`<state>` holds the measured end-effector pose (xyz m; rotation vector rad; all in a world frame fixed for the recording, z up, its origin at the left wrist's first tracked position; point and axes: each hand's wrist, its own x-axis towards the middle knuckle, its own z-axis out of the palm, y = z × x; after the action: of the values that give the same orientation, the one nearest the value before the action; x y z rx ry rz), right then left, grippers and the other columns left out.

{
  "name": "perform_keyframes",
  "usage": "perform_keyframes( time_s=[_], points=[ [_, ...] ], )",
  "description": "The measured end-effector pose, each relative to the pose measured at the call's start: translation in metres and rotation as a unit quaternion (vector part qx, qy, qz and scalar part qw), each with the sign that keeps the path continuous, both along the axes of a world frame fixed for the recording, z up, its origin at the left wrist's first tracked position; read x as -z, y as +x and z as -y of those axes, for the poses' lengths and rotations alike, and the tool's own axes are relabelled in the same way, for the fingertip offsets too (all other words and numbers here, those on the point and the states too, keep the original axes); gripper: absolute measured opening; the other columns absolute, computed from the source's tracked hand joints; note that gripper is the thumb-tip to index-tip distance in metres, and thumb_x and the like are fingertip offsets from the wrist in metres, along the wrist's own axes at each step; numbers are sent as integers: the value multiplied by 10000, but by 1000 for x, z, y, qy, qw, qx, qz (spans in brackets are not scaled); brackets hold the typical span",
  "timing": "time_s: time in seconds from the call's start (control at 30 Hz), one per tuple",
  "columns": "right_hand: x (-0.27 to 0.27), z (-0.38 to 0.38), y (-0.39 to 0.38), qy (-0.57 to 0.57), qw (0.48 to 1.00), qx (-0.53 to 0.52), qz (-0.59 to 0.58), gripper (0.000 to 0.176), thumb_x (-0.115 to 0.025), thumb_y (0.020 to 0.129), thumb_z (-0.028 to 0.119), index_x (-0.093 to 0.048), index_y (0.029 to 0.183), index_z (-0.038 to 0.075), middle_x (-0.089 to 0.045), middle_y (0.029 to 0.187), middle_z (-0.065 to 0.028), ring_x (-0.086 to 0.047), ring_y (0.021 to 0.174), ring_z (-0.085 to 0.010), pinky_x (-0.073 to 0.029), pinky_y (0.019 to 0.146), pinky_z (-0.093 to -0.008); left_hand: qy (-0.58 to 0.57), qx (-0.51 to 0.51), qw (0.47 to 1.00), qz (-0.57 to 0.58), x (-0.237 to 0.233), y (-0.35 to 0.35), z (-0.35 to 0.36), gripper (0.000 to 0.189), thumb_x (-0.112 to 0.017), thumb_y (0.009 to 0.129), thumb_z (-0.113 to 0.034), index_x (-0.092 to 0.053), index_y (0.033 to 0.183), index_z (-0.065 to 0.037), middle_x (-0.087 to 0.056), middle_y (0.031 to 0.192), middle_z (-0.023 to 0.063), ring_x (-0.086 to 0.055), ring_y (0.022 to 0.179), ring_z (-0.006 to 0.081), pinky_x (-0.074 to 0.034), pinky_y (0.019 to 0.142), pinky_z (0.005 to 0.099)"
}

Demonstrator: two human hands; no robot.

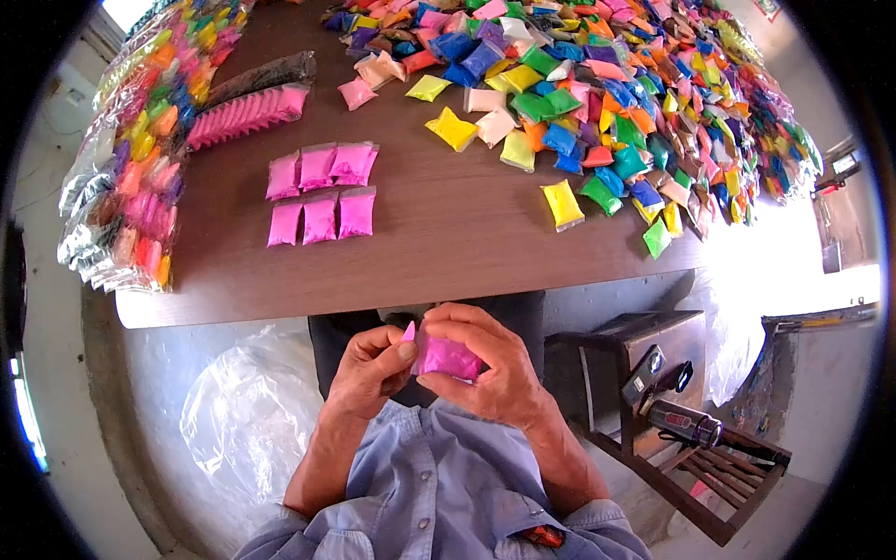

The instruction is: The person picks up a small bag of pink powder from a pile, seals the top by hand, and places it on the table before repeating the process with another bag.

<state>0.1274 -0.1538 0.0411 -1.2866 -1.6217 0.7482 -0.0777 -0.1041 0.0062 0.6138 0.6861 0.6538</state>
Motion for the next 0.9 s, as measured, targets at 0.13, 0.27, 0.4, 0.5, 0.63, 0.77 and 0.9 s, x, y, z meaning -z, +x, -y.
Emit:
perform_keyframes(
  time_s=[0.13, 0.27, 0.4, 0.5, 0.63, 0.77, 0.9],
  points=[
    [1, -1, 1, -2, 1000, -2, -26, 528, -940, 724, 68, -738, 1211, 43, -704, 1296, -141, -721, 1156, -277, -605, 943, -376, -17, 8, 1000, 1, 0, 0, 0, 172, -766, 1021, -236, -760, 926, -93, -625, 739, -47, -519, 625, 21, -311, 526, 195],
    [3, 1, 5, 0, 999, -4, -46, 474, -920, 726, 39, -764, 1174, 34, -702, 1275, -139, -718, 1138, -250, -591, 945, -347, 33, 10, 999, -42, -7, -3, -3, 174, -756, 1027, -237, -773, 971, -74, -640, 778, -39, -549, 690, 28, -334, 566, 193],
    [5, 5, 9, -23, 994, 3, -104, 424, -891, 730, -6, -787, 1140, 23, -693, 1257, -123, -699, 1131, -213, -566, 953, -317, 116, 16, 984, -136, -24, -6, -3, 231, -701, 1062, -223, -780, 1056, -7, -660, 819, -32, -564, 705, 63, -377, 586, 231],
    [6, 6, 16, -31, 990, 7, -139, 429, -884, 727, -29, -787, 1143, 16, -680, 1271, -113, -684, 1142, -198, -554, 960, -307, 221, -9, 961, -164, -28, -5, 2, 236, -727, 1030, -199, -786, 1075, 25, -677, 785, 21, -560, 669, 77, -403, 565, 261],
    [10, 8, 23, -32, 990, 11, -136, 465, -914, 698, 27, -770, 1137, -17, -683, 1266, -161, -673, 1147, -232, -539, 969, -341, 352, 28, 903, -245, -53, -8, -5, 200, -758, 989, -139, -797, 1076, 36, -688, 779, 57, -595, 677, 103, -436, 582, 278],
    [7, 9, 26, -31, 992, 19, -122, 462, -916, 696, 29, -774, 1134, -10, -689, 1262, -152, -675, 1149, -227, -544, 969, -340, 412, 16, 869, -274, -55, -7, -7, 173, -804, 913, -49, -806, 1080, -7, -686, 792, 89, -608, 664, 138, -459, 593, 292],
    [3, 10, 26, -29, 995, 25, -89, 449, -917, 697, 36, -782, 1124, 2, -696, 1257, -139, -682, 1145, -222, -552, 973, -338, 439, -1, 852, -286, -57, -6, -9, 216, -836, 877, -23, -807, 1091, -39, -680, 813, 87, -628, 674, 154, -489, 606, 296]
  ],
)
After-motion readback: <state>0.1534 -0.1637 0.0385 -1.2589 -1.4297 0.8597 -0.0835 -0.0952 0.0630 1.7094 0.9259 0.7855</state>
